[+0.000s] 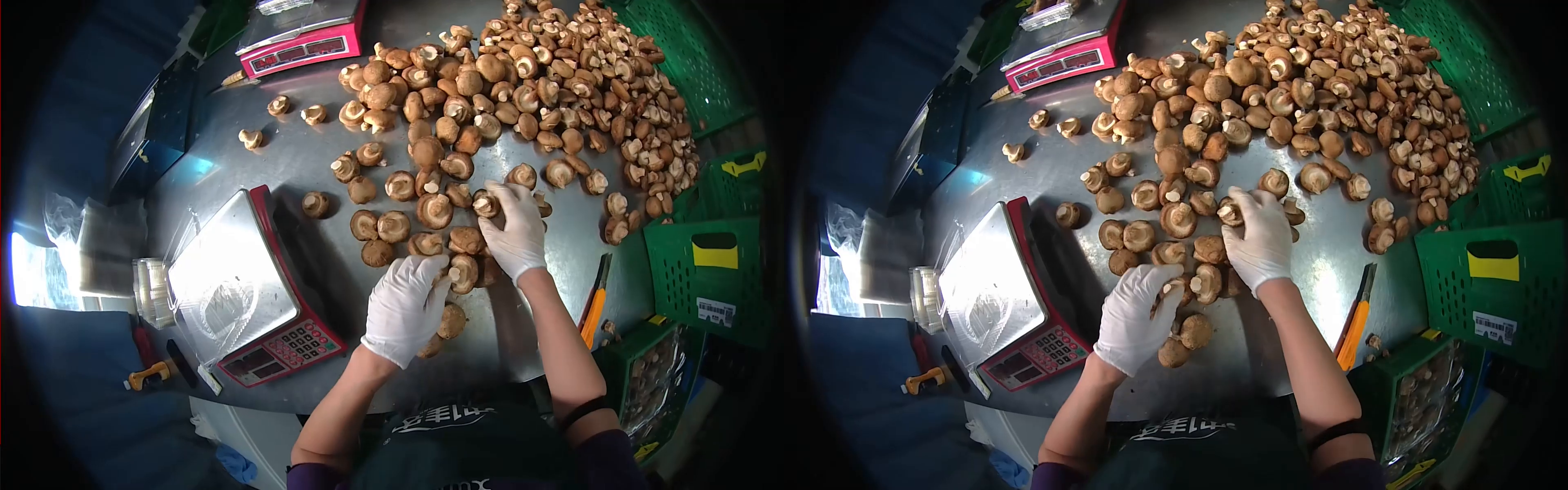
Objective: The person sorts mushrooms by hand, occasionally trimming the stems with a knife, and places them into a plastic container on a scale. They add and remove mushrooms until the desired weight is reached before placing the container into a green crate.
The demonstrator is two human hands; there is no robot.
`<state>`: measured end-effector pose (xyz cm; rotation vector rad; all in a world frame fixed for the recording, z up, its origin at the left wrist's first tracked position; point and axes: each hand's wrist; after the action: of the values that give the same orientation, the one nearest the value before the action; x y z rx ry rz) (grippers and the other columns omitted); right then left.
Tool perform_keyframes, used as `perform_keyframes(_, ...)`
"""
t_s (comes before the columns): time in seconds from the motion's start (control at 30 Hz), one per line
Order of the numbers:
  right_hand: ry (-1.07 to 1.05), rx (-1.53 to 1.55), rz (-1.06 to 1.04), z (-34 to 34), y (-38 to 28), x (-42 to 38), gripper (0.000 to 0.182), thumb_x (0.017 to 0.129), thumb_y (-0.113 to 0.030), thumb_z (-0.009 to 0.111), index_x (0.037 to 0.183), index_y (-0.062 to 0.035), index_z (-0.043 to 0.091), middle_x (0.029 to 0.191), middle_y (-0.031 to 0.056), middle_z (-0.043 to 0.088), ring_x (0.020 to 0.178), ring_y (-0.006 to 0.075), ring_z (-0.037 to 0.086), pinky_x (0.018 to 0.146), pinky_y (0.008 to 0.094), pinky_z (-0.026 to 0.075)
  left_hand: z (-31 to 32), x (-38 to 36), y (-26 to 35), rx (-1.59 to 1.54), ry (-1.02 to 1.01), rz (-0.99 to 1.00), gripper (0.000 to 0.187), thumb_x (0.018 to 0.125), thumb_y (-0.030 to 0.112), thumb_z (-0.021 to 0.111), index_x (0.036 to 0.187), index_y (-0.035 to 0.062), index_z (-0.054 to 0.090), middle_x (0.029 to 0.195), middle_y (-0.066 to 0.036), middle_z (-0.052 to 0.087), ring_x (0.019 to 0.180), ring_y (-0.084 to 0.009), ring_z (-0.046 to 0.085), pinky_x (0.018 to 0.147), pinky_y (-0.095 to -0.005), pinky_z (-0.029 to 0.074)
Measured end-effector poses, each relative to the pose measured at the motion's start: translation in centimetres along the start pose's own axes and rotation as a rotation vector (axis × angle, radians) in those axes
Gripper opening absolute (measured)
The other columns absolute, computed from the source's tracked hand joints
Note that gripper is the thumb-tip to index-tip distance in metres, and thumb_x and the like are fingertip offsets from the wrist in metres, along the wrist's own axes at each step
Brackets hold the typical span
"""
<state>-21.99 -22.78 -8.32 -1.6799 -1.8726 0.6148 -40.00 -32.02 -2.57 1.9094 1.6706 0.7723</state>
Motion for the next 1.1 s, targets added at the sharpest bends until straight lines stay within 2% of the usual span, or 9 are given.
perform_keyframes(0.1,-0.027,-0.005,0.006,0.8,0.7,1.1,0.037,0.085,-0.002,0.068,0.121,-0.0075,0.064,0.112,0.0127,0.064,0.107,0.0296,0.062,0.1,0.0394,0.048,0.6,1.6,0.3,-0.071,0.01,-0.001,0.026,0.085,0.004,0.066,0.112,0.0053,0.065,0.1,-0.015,0.067,0.087,-0.0292,0.067,0.076,-0.037,0.054)
perform_keyframes(0.2,-0.119,0.558,0.199,-0.9,0.9,0.3,0.032,0.091,-0.001,0.064,0.123,-0.0043,0.064,0.114,0.0088,0.067,0.106,0.0199,0.064,0.097,0.032,0.05,0.8,1.7,0.5,-0.244,0.034,-0.176,0.024,0.088,0.003,0.064,0.112,0.0053,0.066,0.099,-0.011,0.068,0.09,-0.0221,0.068,0.079,-0.0341,0.054)
perform_keyframes(0.23,-0.221,0.766,0.347,-2.2,-0.4,-0.2,0.031,0.095,0.0,0.061,0.125,-0.0021,0.062,0.12,0.0051,0.066,0.108,0.0119,0.062,0.096,0.026,0.049,1.0,1.4,-0.1,-0.336,0.004,-0.216,0.032,0.093,0.002,0.062,0.124,0.0045,0.062,0.108,-0.008,0.068,0.102,-0.0154,0.064,0.086,-0.0305,0.052)
perform_keyframes(0.37,-0.299,1.042,0.342,-3.7,-1.7,-2.9,0.034,0.095,0.003,0.06,0.129,-0.0008,0.06,0.116,0.0047,0.067,0.104,0.0104,0.062,0.094,0.026,0.05,1.7,1.4,0.2,-0.915,0.011,-0.339,0.059,0.094,-0.001,0.063,0.148,0.0009,0.039,0.138,-0.009,0.053,0.121,-0.0161,0.054,0.099,-0.0296,0.047)
perform_keyframes(0.47,-0.366,1.104,0.302,-3.9,-2.0,-4.7,0.035,0.095,0.003,0.059,0.13,-0.0014,0.059,0.119,0.0054,0.066,0.105,0.0112,0.062,0.095,0.0262,0.05,2.3,0.7,0.9,-1.173,-0.076,-0.312,0.063,0.091,-0.004,0.067,0.147,-0.0008,0.04,0.139,-0.011,0.053,0.118,-0.0185,0.059,0.097,-0.0317,0.051)
perform_keyframes(0.6,-0.362,1.159,0.309,-4.2,-2.6,-6.5,0.036,0.094,0.005,0.06,0.129,-0.0019,0.06,0.122,0.0061,0.064,0.112,0.0133,0.061,0.1,0.0279,0.049,3.1,-1.1,1.1,-0.951,-0.02,-0.316,0.064,0.086,-0.005,0.071,0.144,0.0047,0.045,0.127,-0.005,0.054,0.115,-0.0172,0.061,0.091,-0.0315,0.054)
perform_keyframes(0.73,-0.096,0.64,0.118,-5.9,1.0,-8.5,0.043,0.088,0.007,0.062,0.13,-0.0046,0.061,0.127,0.0114,0.061,0.12,0.0202,0.057,0.106,0.0347,0.045,3.2,-2.4,1.6,-0.681,0.005,-0.202,0.064,0.081,-0.015,0.069,0.138,-0.001,0.043,0.124,-0.008,0.052,0.116,-0.0166,0.058,0.096,-0.0306,0.051)
perform_keyframes(0.9,0.307,-0.315,0.292,-10.1,9.3,-13.3,0.06,0.081,-0.001,0.07,0.139,-0.0064,0.052,0.13,0.0182,0.052,0.122,0.0333,0.052,0.107,0.0423,0.04,4.4,-3.4,2.9,-0.629,0.053,-0.128,0.074,0.08,-0.015,0.07,0.142,0.0012,0.032,0.124,-0.012,0.052,0.113,-0.0191,0.059,0.096,-0.0321,0.05)
perform_keyframes(1.1,0.163,-0.493,0.524,-10.3,13.2,-17.7,0.064,0.085,-0.012,0.066,0.144,-0.0034,0.044,0.115,0.0207,0.054,0.106,0.0393,0.055,0.096,0.0475,0.044,7.0,-4.2,4.3,-0.551,0.044,0.053,0.08,0.08,-0.013,0.072,0.147,0.0029,0.03,0.124,-0.013,0.055,0.11,-0.0204,0.061,0.095,-0.0324,0.05)
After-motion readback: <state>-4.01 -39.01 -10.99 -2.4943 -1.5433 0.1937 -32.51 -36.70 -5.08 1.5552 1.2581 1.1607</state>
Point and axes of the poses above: each hand's wrist, its own x-axis towards the middle knuckle, its own z-axis out of the palm, y = z × x
